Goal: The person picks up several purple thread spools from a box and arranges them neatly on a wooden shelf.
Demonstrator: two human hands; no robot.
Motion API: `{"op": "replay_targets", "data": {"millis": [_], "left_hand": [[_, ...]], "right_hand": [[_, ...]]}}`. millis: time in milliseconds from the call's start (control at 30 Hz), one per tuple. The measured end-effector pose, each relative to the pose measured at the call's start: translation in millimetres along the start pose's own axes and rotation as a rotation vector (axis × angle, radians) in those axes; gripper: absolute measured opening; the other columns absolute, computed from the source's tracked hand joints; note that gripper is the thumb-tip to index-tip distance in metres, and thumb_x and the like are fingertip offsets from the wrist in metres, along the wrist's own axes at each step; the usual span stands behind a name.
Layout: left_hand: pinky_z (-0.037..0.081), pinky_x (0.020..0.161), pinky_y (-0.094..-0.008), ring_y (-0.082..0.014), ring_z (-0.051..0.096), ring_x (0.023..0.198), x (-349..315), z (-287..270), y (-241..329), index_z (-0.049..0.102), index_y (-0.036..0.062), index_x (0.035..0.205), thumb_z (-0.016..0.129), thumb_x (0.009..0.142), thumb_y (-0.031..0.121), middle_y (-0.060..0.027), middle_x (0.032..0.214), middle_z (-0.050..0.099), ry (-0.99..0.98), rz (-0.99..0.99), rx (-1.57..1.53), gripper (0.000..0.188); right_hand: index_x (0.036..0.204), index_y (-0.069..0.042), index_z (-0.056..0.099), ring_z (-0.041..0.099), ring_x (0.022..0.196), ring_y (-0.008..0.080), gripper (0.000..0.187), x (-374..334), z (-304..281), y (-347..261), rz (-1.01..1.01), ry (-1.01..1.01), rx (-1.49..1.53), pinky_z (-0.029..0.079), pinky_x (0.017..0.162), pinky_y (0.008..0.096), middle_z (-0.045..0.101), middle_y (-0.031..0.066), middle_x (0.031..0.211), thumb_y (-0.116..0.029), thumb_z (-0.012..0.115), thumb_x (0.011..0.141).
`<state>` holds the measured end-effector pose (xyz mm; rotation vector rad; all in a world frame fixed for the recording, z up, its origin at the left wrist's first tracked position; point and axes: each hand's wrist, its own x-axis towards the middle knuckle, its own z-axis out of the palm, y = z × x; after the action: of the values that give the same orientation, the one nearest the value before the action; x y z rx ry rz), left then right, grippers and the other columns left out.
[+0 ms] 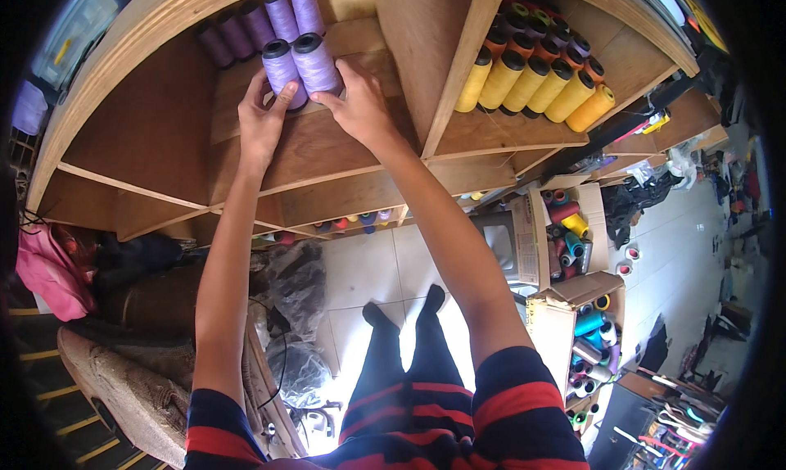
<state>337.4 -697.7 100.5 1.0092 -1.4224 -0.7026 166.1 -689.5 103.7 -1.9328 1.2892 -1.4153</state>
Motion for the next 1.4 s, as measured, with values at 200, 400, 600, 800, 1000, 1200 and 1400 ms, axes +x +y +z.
{"op": "replay_targets", "data": {"millis": [200,400,600,800,1000,1200,1400], "left_hand": [[0.047,0.089,-0.0373,-0.0259,0.06,0.104,-2,0,3,0.055,-0.002,0.122,0.077,0.078,0.021,-0.0177,0.111,0.062,-0.018,-0.038,-0.034,0.054],[0.046,0.084,-0.0428,-0.033,0.054,0.092,-7,6,9,0.056,0.003,0.123,0.077,0.075,0.02,-0.018,0.103,0.051,0.049,0.307,0.676,0.055],[0.046,0.082,-0.0414,-0.0331,0.055,0.091,-4,6,5,0.057,0.0012,0.118,0.08,0.073,0.021,-0.0181,0.102,0.051,0.006,0.124,0.488,0.054],[0.048,0.079,-0.0416,-0.0335,0.058,0.088,-3,9,10,0.059,0.0002,0.114,0.08,0.072,0.02,-0.0186,0.1,0.054,0.018,0.09,0.473,0.052],[0.048,0.077,-0.0433,-0.0356,0.06,0.089,17,28,7,0.059,-0.0015,0.112,0.079,0.072,0.019,-0.0209,0.1,0.057,0.005,0.1,0.463,0.049],[0.048,0.077,-0.0455,-0.0397,0.059,0.089,66,74,-13,0.058,-0.0055,0.107,0.079,0.071,0.02,-0.025,0.102,0.058,0.053,0.164,0.527,0.049],[0.048,0.08,-0.0467,-0.0419,0.058,0.094,99,84,-33,0.057,-0.0059,0.107,0.079,0.07,0.025,-0.026,0.1,0.059,0.117,0.157,0.624,0.053]], "right_hand": [[0.105,0.002,0.055,0.058,0.096,0.0427,0.045,0,3,-1,-0.066,0.038,0.011,0.046,0.08,0.0461,0.06,0.0226,0.102,-0.02,0.077,0.073],[0.104,0.005,0.057,0.059,0.094,0.0435,0.042,37,7,7,0.159,0.217,-0.301,0.049,0.081,0.047,0.062,0.0244,0.097,-0.017,0.075,0.074],[0.102,0.005,0.056,0.06,0.096,0.042,0.033,78,10,18,0.163,0.377,-0.293,0.05,0.083,0.0463,0.06,0.026,0.101,-0.01,0.071,0.075],[0.107,0.007,0.051,0.059,0.098,0.0436,0.046,67,11,18,0.144,0.344,-0.439,0.049,0.087,0.0453,0.054,0.0267,0.112,-0.013,0.074,0.073],[0.099,0.005,0.05,0.062,0.088,0.0406,0.048,34,6,1,0.267,0.347,-0.451,0.052,0.079,0.0455,0.054,0.0228,0.101,-0.023,0.076,0.07],[0.098,0.002,0.045,0.063,0.074,0.0429,0.046,26,4,-10,0.323,0.433,-0.399,0.053,0.066,0.0475,0.062,0.0244,0.079,-0.028,0.072,0.074],[0.098,0.003,0.045,0.064,0.07,0.0417,0.047,26,6,-8,0.34,0.43,-0.387,0.053,0.064,0.0473,0.063,0.0246,0.072,-0.028,0.071,0.074]]}}
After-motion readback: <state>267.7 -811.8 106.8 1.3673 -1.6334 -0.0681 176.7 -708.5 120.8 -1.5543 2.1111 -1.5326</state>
